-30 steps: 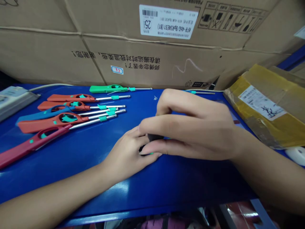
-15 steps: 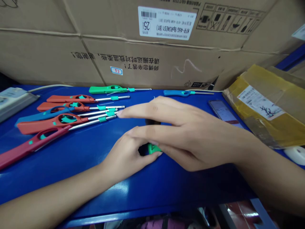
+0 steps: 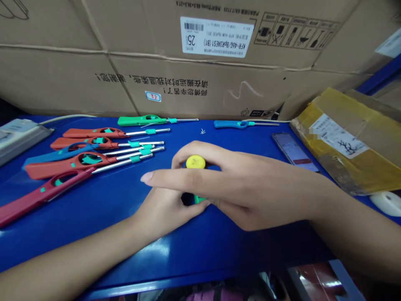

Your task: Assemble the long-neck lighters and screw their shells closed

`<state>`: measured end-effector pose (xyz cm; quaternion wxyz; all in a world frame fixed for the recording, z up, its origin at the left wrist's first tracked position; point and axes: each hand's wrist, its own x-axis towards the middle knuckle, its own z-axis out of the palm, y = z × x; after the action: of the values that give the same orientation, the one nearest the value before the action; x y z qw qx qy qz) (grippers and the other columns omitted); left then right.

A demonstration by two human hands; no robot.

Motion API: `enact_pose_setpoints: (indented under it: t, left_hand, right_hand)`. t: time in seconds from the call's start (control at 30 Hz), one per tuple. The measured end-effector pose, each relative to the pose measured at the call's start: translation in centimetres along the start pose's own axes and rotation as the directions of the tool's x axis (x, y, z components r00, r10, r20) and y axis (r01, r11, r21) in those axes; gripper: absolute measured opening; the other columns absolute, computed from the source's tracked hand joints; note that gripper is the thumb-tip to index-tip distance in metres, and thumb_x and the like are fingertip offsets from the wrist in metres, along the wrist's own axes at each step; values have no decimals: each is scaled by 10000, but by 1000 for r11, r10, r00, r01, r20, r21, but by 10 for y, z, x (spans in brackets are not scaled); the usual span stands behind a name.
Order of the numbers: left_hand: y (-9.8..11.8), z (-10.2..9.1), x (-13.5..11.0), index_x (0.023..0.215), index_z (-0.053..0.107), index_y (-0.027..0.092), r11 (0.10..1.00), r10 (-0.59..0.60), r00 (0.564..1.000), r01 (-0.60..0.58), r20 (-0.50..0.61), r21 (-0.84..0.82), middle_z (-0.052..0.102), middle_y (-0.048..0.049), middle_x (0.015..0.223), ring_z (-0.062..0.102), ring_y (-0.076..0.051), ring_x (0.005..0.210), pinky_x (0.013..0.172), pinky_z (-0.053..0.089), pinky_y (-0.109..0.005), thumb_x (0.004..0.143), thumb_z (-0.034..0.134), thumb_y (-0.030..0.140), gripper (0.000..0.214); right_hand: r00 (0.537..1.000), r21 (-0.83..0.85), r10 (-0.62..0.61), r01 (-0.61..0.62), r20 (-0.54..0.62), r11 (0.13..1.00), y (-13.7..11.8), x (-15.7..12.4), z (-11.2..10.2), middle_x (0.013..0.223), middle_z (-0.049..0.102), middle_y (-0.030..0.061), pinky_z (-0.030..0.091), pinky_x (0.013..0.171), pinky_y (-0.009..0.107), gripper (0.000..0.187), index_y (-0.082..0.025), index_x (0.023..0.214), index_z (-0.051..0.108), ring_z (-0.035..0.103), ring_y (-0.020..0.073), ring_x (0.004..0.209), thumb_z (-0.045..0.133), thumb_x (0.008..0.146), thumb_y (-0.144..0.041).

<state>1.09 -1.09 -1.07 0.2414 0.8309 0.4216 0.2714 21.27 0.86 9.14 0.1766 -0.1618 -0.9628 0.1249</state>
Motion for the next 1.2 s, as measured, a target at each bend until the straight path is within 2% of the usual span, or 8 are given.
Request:
enact_pose_setpoints:
  t: [0.1,0.17,0.27,0.47,0.7,0.87,0.97,1.2]
  left_hand:
    - [-2,-3,0,966,675,209,998,14,998,-18,60,63,712,-52,965,679,-278,931,773,555,-412,872,674,320,145]
    - [-3,-7,1,929,691,217,994,18,997,-26,78,102,706,-42,942,662,-270,912,785,537,-412,847,698,328,138]
    - [-1,-17,4,968,694,228,989,-2,992,-17,128,147,696,-33,966,642,-255,919,825,519,-405,813,703,302,172]
    - [4,-47,6,1001,655,224,925,-100,941,-32,324,379,683,-48,979,627,-299,911,751,487,-409,781,688,250,224]
    - [-4,-35,6,1185,643,234,943,6,959,-99,282,317,644,-80,1127,616,-290,1024,859,510,-408,900,686,463,368]
    - [-9,-29,9,1169,643,215,965,73,967,-130,245,228,660,-87,1106,627,-255,1021,885,522,-379,1013,529,361,242]
    - [-11,-39,13,1204,637,219,984,46,967,-87,251,158,668,-83,1121,654,-233,1017,908,526,-354,1040,459,369,284]
    - [-19,-49,24,990,695,203,995,-52,970,70,236,-67,723,-22,919,662,-170,822,767,504,-254,1032,455,451,348]
  right_hand:
    - [999,34,45,-44,-3,998,-6,-3,-8,1286,655,29,564,930,281,596,-263,1484,457,654,149,1061,474,938,-25]
    - [968,71,128,-115,-214,991,-6,-7,-14,1309,649,31,561,970,318,497,-259,1412,534,658,178,1096,572,941,-105]
    - [767,265,334,-219,-548,939,9,-18,-14,1179,687,41,622,806,330,337,-258,1209,631,700,219,1003,720,883,-253]
    - [587,555,725,-489,-360,673,78,-54,26,884,672,34,646,632,362,269,-206,917,591,712,199,714,782,781,-339]
    - [742,213,593,-554,-312,805,109,-65,53,991,708,79,560,884,461,166,-200,993,677,677,252,934,697,834,-245]
    - [820,23,463,-484,-337,875,91,-71,25,1227,625,127,436,1080,546,238,-235,1134,696,584,302,1200,661,904,-285]
    - [901,-8,405,-411,-158,912,69,-81,4,1255,653,107,496,1044,463,334,-249,1271,627,615,266,1198,636,952,-348]
    - [909,-245,408,-416,-85,876,62,-93,9,1076,740,113,559,877,468,205,-195,1096,692,686,279,985,529,1008,-285]
